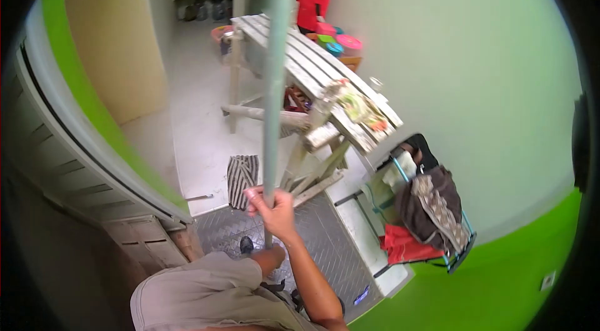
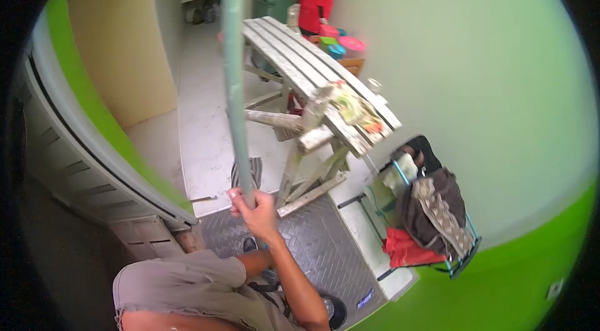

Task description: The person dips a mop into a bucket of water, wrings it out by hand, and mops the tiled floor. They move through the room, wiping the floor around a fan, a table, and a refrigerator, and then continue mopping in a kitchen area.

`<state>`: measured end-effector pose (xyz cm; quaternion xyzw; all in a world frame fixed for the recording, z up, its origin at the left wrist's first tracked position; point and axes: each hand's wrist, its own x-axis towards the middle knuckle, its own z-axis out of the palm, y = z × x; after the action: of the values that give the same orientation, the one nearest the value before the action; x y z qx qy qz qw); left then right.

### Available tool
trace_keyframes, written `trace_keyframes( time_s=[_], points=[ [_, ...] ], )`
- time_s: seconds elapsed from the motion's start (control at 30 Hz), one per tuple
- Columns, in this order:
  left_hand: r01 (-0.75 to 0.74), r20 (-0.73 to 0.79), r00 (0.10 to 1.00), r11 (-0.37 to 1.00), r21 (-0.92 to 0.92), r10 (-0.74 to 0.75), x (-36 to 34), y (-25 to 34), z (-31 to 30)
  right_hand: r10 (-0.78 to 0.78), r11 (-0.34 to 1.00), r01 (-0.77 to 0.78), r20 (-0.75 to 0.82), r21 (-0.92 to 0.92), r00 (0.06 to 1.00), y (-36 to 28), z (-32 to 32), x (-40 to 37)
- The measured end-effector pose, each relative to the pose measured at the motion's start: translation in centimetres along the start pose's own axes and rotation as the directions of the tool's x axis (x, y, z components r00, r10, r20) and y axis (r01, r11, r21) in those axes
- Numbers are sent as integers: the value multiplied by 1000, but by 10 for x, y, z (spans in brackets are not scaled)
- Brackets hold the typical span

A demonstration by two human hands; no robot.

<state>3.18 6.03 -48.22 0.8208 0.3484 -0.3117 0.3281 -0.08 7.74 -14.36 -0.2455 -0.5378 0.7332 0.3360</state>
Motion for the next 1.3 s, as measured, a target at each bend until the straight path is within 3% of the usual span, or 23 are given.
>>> trace_keyframes(
  time_s=[0.03,0.13,0.23,0.3,0.33,0.37,0.4,0.43,0.47,0.5,0.57,0.67,0.7,0.73,0.8,0.83,0.87,0.9,0.93,1.03,1.07,1.17,1.3],
  points=[
    [17,4,1000,999,42,-17,-9,-21,-2,-145,989,144,-86,-17,986,-19,20,12],
    [63,41,996,971,230,-75,-39,-83,-3,-230,971,211,-197,-110,953,-15,49,64],
    [103,-24,995,962,254,-100,-73,-133,-2,-214,976,204,-169,-76,962,-14,68,111],
    [112,-161,983,987,119,-92,-103,-158,5,-72,977,34,178,210,981,-18,59,138],
    [23,-320,946,995,-100,-53,-114,-165,5,-30,942,-92,353,322,935,-19,52,154],
    [-131,-470,883,953,-274,-14,-129,-171,3,-190,931,-10,508,366,840,-14,40,176],
    [-228,-472,881,846,-483,-31,-156,-173,1,-343,901,58,625,429,701,-5,38,195],
    [-320,-476,878,681,-658,-47,-185,-173,-6,-355,921,291,252,258,900,-1,58,203],
    [-402,-487,871,474,-783,-66,-201,-177,-8,-413,909,416,-157,-14,897,0,77,215],
    [-521,-587,805,378,-766,-80,-189,-193,15,-503,864,473,-347,-174,791,3,85,240],
    [-561,-634,715,298,-772,-295,-186,-206,64,-663,747,430,-612,-506,431,20,95,286],
    [-600,-549,542,164,-783,-636,-221,-221,93,-540,820,410,-303,-399,786,58,116,314],
    [-642,-510,483,108,-759,-712,-234,-225,101,-561,783,486,-103,-388,822,47,146,303],
    [-683,-461,421,61,-728,-781,-243,-234,112,-580,765,485,-127,-423,805,54,149,322],
    [-713,-440,315,97,-695,-841,-250,-253,134,-606,733,459,-174,-501,776,66,137,366],
    [-715,-435,254,135,-686,-864,-259,-262,140,-754,459,407,-103,-789,649,48,140,396],
    [-716,-430,188,177,-675,-883,-267,-275,142,-522,844,386,-405,-372,751,38,148,427],
    [-719,-323,210,78,-691,-923,-284,-283,136,-488,873,435,-367,-221,792,40,147,451],
    [-722,-287,158,88,-686,-945,-288,-301,137,-459,883,466,-323,-61,828,43,149,474],
    [-735,-208,49,106,-670,-977,-303,-353,127,-477,866,459,-52,-197,878,83,176,511],
    [-750,-202,16,122,-650,-979,-311,-377,117,-392,912,390,17,-123,920,106,179,532],
    [-718,-170,-39,145,-681,-985,-332,-456,85,-293,956,293,1,5,956,139,197,608],
    [-704,-125,-135,185,-686,-983,-383,-547,31,-174,980,179,-59,89,983,127,233,725]
  ],
)
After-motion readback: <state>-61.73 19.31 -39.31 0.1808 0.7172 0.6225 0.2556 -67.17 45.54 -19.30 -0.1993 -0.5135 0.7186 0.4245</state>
